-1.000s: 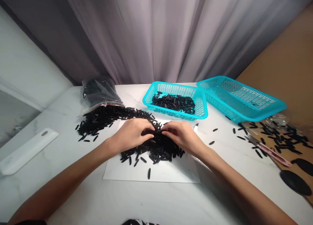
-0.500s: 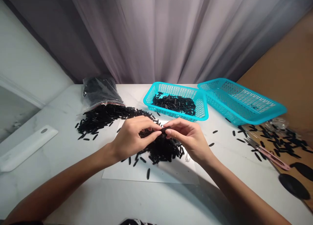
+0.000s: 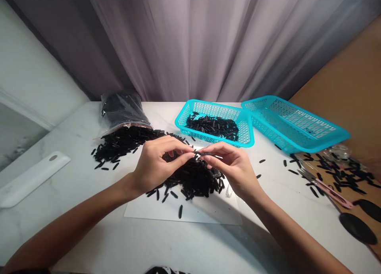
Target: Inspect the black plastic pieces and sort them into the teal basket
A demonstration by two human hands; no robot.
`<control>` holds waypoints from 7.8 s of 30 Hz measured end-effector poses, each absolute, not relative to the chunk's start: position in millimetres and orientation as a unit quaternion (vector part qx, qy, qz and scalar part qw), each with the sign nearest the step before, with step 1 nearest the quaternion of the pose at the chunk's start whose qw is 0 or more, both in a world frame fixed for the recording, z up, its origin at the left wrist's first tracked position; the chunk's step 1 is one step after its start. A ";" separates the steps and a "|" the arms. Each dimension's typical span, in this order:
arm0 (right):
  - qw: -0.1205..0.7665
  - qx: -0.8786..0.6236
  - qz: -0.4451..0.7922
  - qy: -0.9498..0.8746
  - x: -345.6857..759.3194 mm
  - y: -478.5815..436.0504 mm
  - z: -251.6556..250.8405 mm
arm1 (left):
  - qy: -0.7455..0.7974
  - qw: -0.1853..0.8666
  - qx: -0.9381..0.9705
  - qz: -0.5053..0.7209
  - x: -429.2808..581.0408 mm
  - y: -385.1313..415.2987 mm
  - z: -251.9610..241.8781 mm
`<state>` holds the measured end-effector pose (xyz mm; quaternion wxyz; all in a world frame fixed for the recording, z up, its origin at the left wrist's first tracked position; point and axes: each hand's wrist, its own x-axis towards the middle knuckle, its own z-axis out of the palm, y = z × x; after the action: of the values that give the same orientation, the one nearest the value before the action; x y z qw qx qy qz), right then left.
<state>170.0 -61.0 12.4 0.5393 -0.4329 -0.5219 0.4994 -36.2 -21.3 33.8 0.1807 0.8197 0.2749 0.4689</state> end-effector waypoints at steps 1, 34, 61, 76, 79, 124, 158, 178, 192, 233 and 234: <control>0.539 -0.428 0.508 -0.518 169.0 -62.1 13.3 | 0.270 0.180 0.821 0.470 -36.2 -21.4 34.3; 0.560 -0.327 0.607 -0.460 163.4 -74.8 18.2 | 0.188 0.146 0.839 0.489 -37.9 -28.4 48.0; 0.539 -0.342 0.585 -0.500 172.4 -73.2 25.4 | 0.186 0.135 0.855 0.465 -36.4 -30.2 46.3; 0.586 -0.375 0.598 -0.397 198.5 -52.1 14.5 | 0.223 0.160 0.874 0.401 -36.4 -21.8 32.4; 0.492 -0.373 0.653 -0.438 166.3 -64.4 3.1 | 0.201 0.143 0.896 0.370 -36.5 -22.5 31.8; 0.600 -0.426 0.439 -0.515 160.8 -90.6 11.5 | 0.195 0.173 0.853 0.452 -35.3 -32.8 46.9; 0.596 -0.416 0.397 -0.560 162.0 -92.1 11.1 | 0.138 0.161 0.874 0.437 -36.5 -31.3 50.9; 0.214 -0.524 0.216 -0.796 180.4 -61.5 -32.6 | 0.328 0.165 0.848 0.382 4.7 77.6 22.9; 0.410 -0.503 0.285 -0.705 176.2 -60.3 -26.2 | 0.286 0.258 0.911 0.147 -53.1 22.3 9.1; 0.570 -0.409 0.541 -0.463 168.6 -80.3 6.1 | 0.242 0.188 0.844 0.439 -30.5 -24.7 36.1; 0.571 -0.409 0.540 -0.464 168.6 -80.4 6.3 | 0.243 0.190 0.844 0.439 -30.7 -25.2 36.5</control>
<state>168.6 -80.4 6.3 0.5712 -0.4086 -0.4638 0.5401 -30.7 -25.2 36.5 0.1901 0.8439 0.2430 0.4390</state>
